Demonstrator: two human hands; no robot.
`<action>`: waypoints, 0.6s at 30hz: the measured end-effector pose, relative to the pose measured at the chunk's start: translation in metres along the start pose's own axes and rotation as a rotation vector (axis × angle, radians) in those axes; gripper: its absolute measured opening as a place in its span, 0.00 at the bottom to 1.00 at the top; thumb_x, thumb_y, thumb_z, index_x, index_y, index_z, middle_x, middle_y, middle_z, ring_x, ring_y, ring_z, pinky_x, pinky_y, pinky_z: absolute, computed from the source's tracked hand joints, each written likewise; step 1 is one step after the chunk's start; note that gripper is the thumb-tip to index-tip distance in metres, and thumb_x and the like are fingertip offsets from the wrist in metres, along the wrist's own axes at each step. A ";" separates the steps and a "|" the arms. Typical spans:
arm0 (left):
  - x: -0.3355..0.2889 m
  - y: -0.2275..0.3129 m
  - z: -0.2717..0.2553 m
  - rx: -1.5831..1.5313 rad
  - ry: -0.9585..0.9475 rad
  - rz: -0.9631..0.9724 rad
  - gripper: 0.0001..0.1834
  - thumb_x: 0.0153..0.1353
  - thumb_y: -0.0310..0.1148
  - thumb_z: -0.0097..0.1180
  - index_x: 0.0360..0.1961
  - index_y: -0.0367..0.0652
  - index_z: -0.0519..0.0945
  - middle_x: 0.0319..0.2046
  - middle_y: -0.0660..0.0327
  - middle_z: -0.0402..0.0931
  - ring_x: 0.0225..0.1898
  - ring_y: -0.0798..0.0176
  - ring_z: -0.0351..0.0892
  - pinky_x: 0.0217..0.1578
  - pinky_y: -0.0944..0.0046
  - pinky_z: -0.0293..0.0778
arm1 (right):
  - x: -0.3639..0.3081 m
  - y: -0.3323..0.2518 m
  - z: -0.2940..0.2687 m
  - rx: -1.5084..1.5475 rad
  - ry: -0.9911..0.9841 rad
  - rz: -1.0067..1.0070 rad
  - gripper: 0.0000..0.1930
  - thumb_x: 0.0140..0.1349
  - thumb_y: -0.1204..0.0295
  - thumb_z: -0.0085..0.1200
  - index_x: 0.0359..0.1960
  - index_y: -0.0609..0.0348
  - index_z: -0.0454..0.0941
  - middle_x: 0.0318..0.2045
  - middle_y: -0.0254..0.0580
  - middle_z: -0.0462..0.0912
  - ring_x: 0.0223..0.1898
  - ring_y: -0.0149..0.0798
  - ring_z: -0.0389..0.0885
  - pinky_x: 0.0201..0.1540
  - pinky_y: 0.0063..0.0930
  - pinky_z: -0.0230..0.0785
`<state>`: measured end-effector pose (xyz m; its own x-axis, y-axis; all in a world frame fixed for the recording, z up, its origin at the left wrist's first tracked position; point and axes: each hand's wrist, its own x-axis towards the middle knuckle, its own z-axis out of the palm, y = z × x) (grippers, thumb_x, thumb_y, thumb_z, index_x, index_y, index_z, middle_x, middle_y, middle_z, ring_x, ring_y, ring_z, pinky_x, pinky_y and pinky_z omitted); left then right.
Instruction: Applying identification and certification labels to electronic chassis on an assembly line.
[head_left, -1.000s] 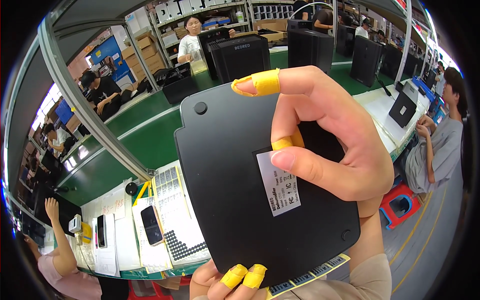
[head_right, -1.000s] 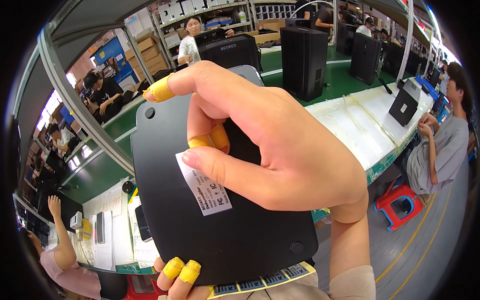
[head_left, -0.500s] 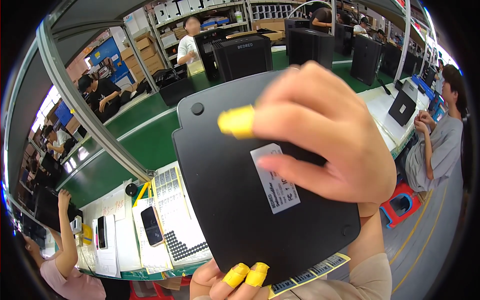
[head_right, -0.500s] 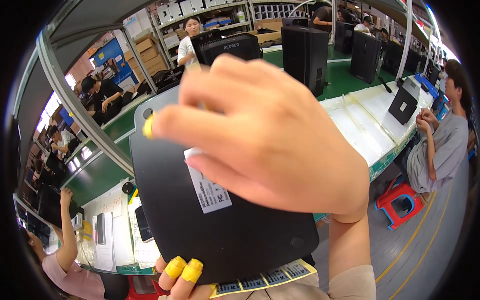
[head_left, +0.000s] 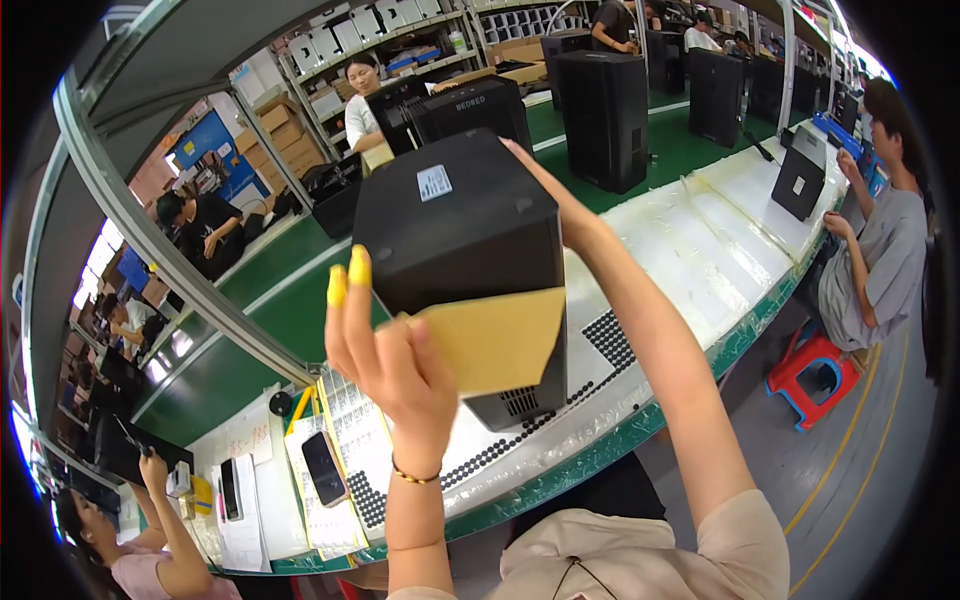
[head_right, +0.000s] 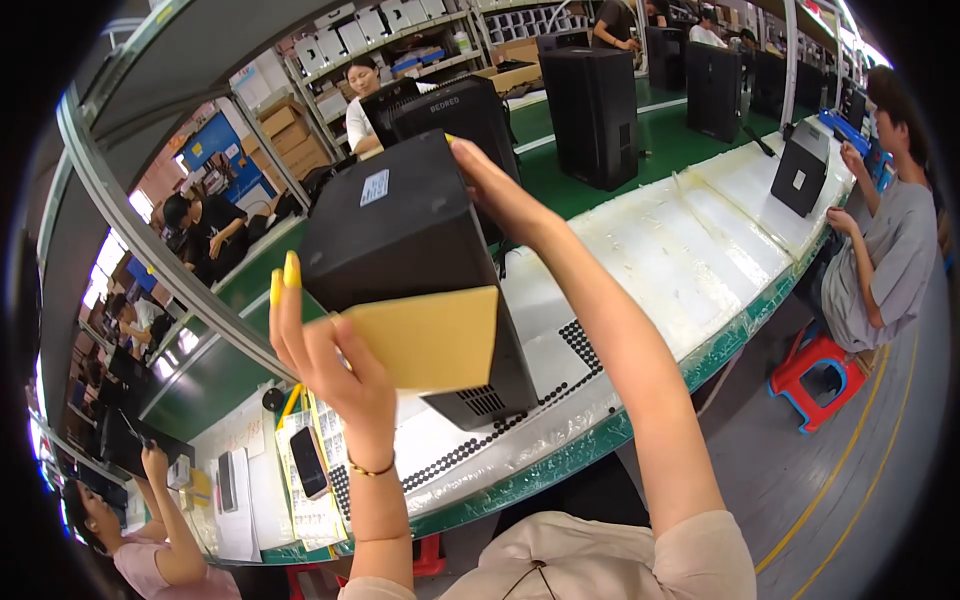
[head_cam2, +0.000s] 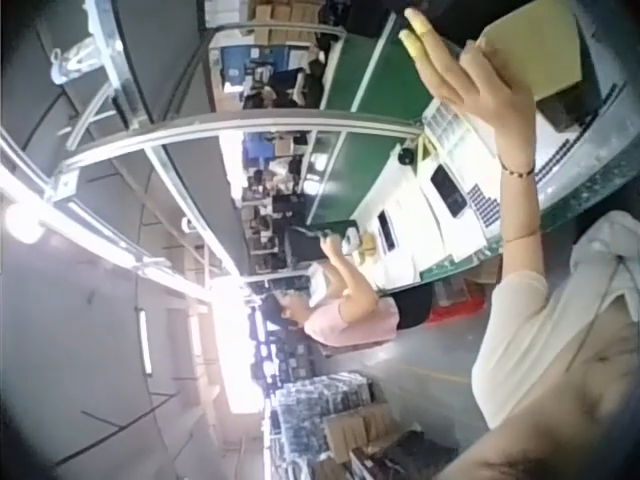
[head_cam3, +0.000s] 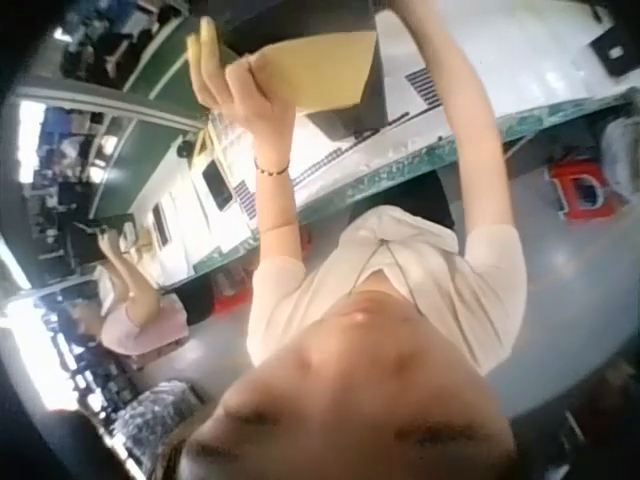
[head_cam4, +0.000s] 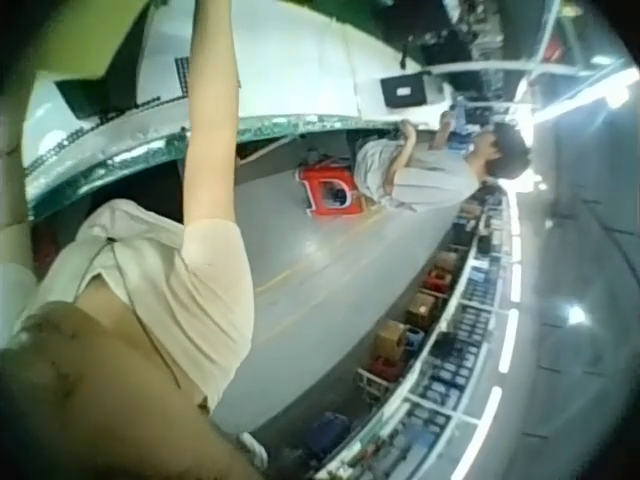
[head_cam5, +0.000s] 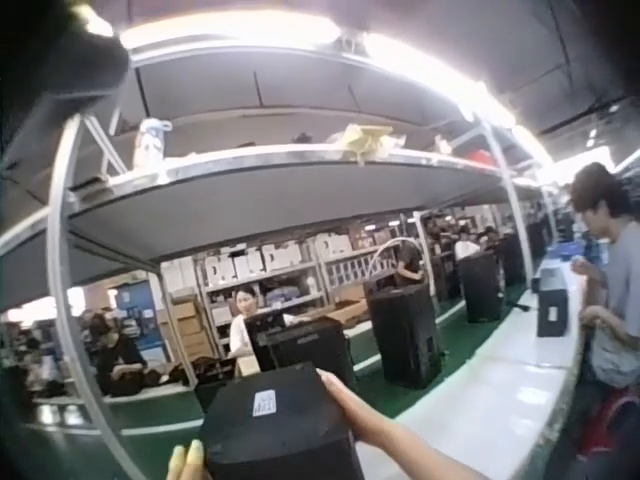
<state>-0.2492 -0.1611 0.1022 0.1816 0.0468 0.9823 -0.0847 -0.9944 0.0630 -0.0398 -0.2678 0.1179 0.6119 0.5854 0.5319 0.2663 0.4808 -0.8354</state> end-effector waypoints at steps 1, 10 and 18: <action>-0.012 0.003 0.001 0.009 0.039 0.095 0.10 0.62 0.32 0.50 0.25 0.42 0.69 0.52 0.46 0.73 0.54 0.44 0.67 0.53 0.48 0.60 | -0.003 0.001 0.004 0.113 0.008 0.110 0.30 0.71 0.47 0.32 0.66 0.53 0.57 0.59 0.38 0.67 0.61 0.32 0.64 0.64 0.33 0.52; -0.062 0.024 0.038 -0.011 -0.175 0.365 0.12 0.59 0.36 0.55 0.19 0.51 0.69 0.45 0.65 0.80 0.50 0.57 0.78 0.64 0.42 0.50 | 0.031 0.058 0.002 0.414 -0.099 0.010 0.21 0.70 0.56 0.42 0.59 0.55 0.66 0.50 0.31 0.75 0.48 0.26 0.73 0.52 0.21 0.65; -0.007 -0.114 0.056 -0.549 0.227 -0.249 0.09 0.70 0.26 0.33 0.33 0.33 0.64 0.63 0.43 0.59 0.62 0.54 0.63 0.64 0.50 0.57 | 0.048 0.059 0.009 0.064 0.159 -0.163 0.24 0.61 0.63 0.57 0.56 0.53 0.63 0.43 0.33 0.71 0.51 0.28 0.67 0.55 0.24 0.59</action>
<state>-0.1854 -0.0530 0.0785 0.0539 0.3483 0.9358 -0.5666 -0.7611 0.3159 -0.0010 -0.2052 0.0953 0.6761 0.3888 0.6259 0.3259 0.6040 -0.7273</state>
